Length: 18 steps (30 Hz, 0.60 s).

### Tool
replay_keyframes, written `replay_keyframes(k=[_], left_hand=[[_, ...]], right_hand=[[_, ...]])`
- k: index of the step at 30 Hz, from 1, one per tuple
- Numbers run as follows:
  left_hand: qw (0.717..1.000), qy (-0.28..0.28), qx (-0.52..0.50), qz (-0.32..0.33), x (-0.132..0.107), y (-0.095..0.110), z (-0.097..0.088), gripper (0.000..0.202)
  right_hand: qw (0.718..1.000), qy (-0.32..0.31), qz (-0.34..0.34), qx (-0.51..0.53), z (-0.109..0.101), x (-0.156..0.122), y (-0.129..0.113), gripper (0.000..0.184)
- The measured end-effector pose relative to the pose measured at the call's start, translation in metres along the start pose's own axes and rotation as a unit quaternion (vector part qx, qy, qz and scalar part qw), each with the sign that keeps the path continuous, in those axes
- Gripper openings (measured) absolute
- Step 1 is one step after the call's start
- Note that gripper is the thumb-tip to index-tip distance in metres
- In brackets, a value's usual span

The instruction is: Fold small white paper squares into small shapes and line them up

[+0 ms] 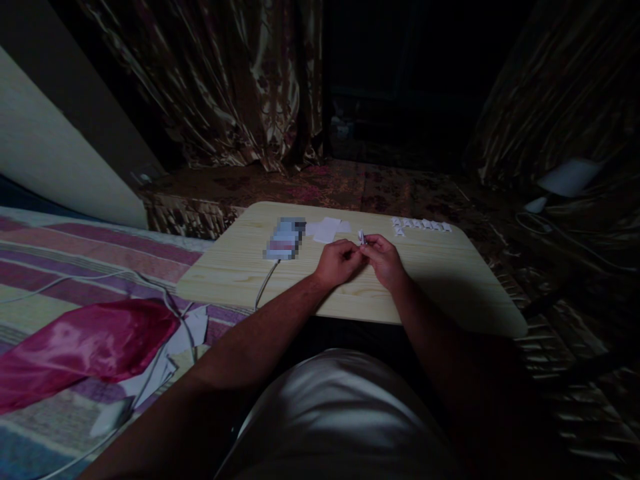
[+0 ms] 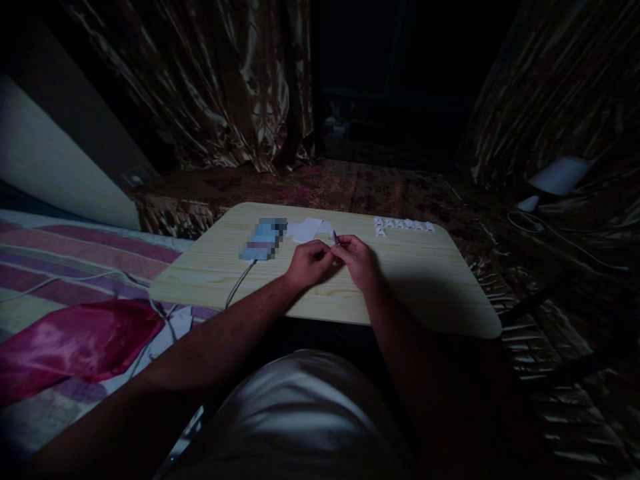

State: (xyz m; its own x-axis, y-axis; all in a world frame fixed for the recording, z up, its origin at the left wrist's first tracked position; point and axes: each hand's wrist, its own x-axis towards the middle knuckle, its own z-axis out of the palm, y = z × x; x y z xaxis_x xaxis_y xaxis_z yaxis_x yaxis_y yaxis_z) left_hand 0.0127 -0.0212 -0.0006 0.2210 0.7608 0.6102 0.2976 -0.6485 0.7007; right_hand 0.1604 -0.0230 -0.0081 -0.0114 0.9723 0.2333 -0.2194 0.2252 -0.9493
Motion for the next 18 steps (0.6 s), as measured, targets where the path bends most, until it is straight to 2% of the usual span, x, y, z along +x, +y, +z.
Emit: replay_keyframes(k=[11, 15, 18], left_hand=[[1.000, 0.001, 0.008, -0.004, -0.0001, -0.0011, -0.0004, 0.020], [0.998, 0.013, -0.019, -0.053, 0.0012, -0.0024, -0.0010, 0.016], [0.989, 0.071, -0.075, -0.106, 0.0051, -0.0056, -0.0046, 0.015]], right_hand=[[0.999, 0.030, -0.016, -0.011, 0.0010, 0.0014, 0.0018, 0.032], [0.996, 0.046, -0.029, -0.065, 0.0015, 0.0012, 0.0022, 0.033], [0.984, 0.064, -0.071, -0.154, 0.0030, 0.0012, 0.0054, 0.029]])
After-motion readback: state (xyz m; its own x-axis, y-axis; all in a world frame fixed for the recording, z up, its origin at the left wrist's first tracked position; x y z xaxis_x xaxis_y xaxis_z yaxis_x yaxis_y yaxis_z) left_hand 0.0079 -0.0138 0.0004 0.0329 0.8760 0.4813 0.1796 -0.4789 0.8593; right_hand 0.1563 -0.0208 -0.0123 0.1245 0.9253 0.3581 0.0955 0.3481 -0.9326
